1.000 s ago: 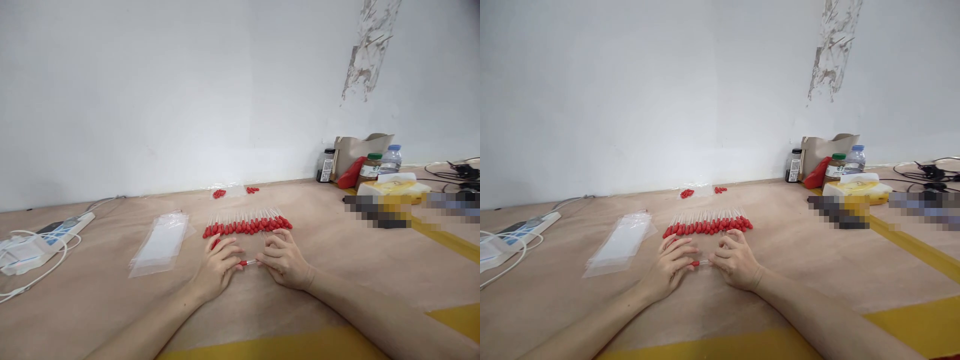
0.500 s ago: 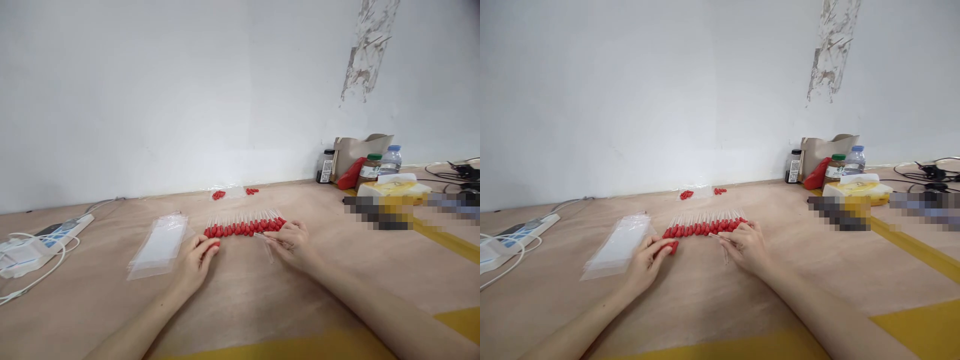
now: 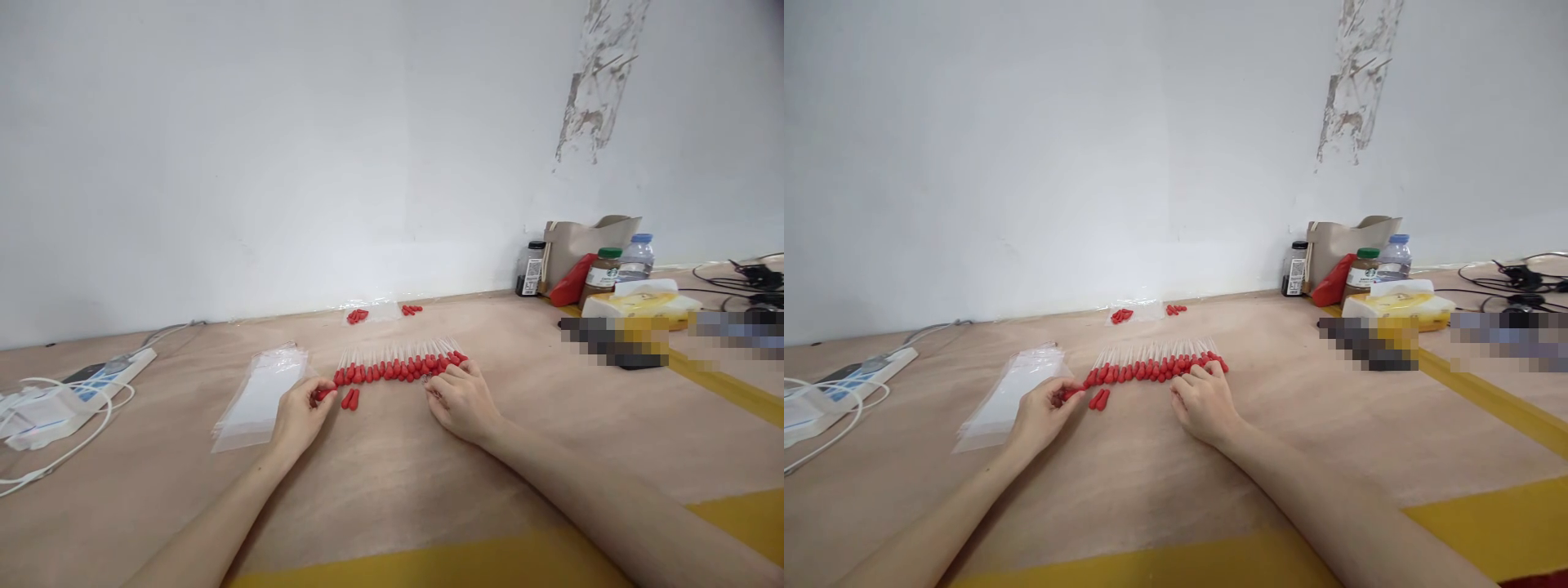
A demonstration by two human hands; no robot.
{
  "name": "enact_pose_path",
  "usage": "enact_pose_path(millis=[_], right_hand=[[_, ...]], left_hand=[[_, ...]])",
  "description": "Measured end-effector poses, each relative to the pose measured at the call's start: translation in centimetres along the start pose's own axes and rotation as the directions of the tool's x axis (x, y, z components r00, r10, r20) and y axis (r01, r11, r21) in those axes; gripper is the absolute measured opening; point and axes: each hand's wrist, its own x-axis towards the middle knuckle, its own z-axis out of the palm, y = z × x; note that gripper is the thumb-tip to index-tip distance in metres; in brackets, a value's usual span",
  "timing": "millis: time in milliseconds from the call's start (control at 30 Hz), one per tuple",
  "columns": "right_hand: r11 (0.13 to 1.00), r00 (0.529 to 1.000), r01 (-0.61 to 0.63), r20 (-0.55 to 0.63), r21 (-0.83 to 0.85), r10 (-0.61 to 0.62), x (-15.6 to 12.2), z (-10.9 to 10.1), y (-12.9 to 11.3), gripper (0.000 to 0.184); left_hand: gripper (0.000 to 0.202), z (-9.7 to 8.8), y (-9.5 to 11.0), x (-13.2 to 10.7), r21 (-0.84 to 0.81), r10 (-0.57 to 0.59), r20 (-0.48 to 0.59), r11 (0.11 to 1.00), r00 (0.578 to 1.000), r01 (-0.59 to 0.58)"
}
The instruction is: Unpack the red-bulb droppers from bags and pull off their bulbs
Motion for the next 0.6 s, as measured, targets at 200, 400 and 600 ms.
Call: enact_pose_path(millis=[200, 400, 600], right_hand=[[0.996, 0.991, -0.01, 0.13, 0.084, -0.001, -0.2, -0.1, -0.1, 0.012], [0.99, 0.97, -0.036, 0.244, 0.139, 0.001, -0.4, -1.0, -0.3, 0.024], [0.988, 0.968, -0.037, 0.252, 0.15, -0.002, -0.5, -1.3, -0.4, 0.035]], left_hand=[[0.029, 0.6, 0.4, -0.5, 0.013, 0.021, 0.039, 1.0, 0.999, -0.021], [0.032, 0.5, 0.8, -0.7, 0.012, 0.031, 0.124, 0.999, 0.992, -0.033], [0.034, 0.7, 0.4, -0.8, -0.14, -0.104, 0.145, 0.982, 0.984, 0.125]])
